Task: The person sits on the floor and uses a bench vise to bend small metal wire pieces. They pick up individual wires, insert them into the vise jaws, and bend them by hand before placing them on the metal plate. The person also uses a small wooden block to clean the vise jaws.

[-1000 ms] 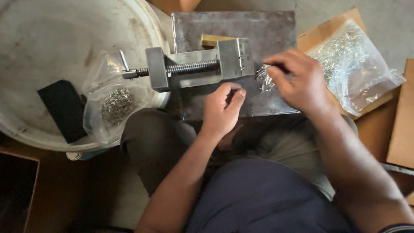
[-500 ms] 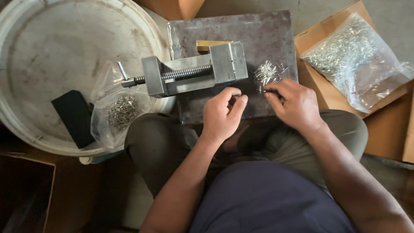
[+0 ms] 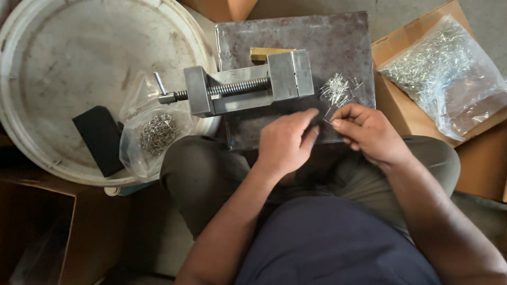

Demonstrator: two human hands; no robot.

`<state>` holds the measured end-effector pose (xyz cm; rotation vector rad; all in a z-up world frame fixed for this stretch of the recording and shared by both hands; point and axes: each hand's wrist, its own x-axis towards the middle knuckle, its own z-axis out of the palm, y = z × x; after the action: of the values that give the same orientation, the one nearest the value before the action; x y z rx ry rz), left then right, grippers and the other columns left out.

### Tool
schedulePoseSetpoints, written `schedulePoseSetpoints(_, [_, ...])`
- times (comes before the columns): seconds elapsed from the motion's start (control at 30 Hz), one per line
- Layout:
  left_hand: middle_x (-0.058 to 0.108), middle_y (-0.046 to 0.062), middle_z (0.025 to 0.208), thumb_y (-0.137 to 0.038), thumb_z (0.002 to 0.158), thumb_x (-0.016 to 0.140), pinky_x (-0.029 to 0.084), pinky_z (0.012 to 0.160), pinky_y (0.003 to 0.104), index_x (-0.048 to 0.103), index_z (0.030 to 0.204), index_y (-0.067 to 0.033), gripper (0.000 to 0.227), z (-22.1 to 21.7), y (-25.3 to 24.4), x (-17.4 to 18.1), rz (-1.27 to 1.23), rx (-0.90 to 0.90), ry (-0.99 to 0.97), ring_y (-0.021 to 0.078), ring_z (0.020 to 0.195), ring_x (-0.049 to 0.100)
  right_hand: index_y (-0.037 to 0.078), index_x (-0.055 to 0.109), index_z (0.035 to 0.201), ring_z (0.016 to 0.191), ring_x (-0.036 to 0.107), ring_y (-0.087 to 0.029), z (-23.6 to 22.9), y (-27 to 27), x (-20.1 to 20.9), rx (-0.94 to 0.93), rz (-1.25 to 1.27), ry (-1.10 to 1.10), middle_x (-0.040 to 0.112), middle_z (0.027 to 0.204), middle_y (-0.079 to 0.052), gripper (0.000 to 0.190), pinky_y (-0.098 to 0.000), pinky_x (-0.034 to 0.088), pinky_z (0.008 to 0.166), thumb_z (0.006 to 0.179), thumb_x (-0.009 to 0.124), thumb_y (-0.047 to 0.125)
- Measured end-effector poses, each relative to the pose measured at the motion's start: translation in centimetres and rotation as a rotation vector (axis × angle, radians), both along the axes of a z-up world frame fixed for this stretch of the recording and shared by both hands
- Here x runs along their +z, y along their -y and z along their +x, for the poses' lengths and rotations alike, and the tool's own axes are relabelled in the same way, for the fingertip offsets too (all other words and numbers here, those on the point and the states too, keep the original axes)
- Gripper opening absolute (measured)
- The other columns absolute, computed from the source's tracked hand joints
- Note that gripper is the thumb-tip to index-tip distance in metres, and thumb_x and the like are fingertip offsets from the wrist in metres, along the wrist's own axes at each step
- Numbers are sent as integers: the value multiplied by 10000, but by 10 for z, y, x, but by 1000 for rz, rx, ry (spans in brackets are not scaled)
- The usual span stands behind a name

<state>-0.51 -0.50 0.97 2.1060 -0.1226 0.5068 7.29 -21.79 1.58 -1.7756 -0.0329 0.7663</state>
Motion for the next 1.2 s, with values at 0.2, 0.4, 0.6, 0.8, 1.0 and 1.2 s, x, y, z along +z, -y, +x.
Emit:
schedulePoseSetpoints(0.2, [718, 61, 917, -206, 951, 701, 537, 718, 430, 700, 1061, -117, 141, 1, -1, 0, 29, -53, -38, 298, 842, 698, 31, 610, 1021, 634, 540, -83, 0, -6, -16, -72, 491, -339, 619, 804, -14, 94, -204, 404, 523, 1016, 617, 125])
schedulePoseSetpoints(0.4, [710, 80, 881, -176, 925, 694, 529, 705, 441, 690, 963, -114, 73, 1, -5, -3, -62, -54, -50, 320, 834, 691, 16, 668, 1100, 689, 522, -71, -12, -22, -3, 25, -4, 319, 634, 861, -16, 156, -219, 416, 587, 961, 691, 85])
schedulePoseSetpoints(0.6, [722, 77, 880, -220, 983, 678, 537, 705, 429, 705, 1021, -146, 88, 1, -4, -4, -126, -25, -60, 312, 827, 702, 15, 700, 1003, 821, 674, -136, -2, -34, 28, 245, -149, 798, 714, 938, -60, 105, -270, 528, 736, 924, 726, 78])
schedulePoseSetpoints(0.8, [737, 102, 830, -352, 932, 689, 529, 647, 421, 729, 1149, -99, 336, 2, -6, -2, -198, -47, -207, 321, 759, 712, 17, 691, 1033, 893, 701, -215, 13, -62, 61, 256, -199, 1069, 700, 1001, -105, 114, -318, 543, 775, 939, 733, 65])
schedulePoseSetpoints(1.0, [745, 87, 861, -370, 922, 703, 567, 707, 403, 731, 1115, -87, 344, 1, -6, -3, -177, -15, -160, 295, 806, 732, 24, 708, 1008, 899, 702, -268, 21, -87, 72, 292, -237, 1177, 701, 992, -116, 74, -349, 554, 783, 950, 736, 60])
schedulePoseSetpoints(1.2, [745, 78, 860, -370, 916, 711, 563, 712, 407, 736, 1113, -90, 343, 1, -6, -7, -159, -7, -130, 291, 817, 729, 30, 717, 1023, 881, 693, -272, 23, -91, 72, 318, -271, 1154, 695, 976, -109, 80, -360, 548, 765, 957, 736, 71])
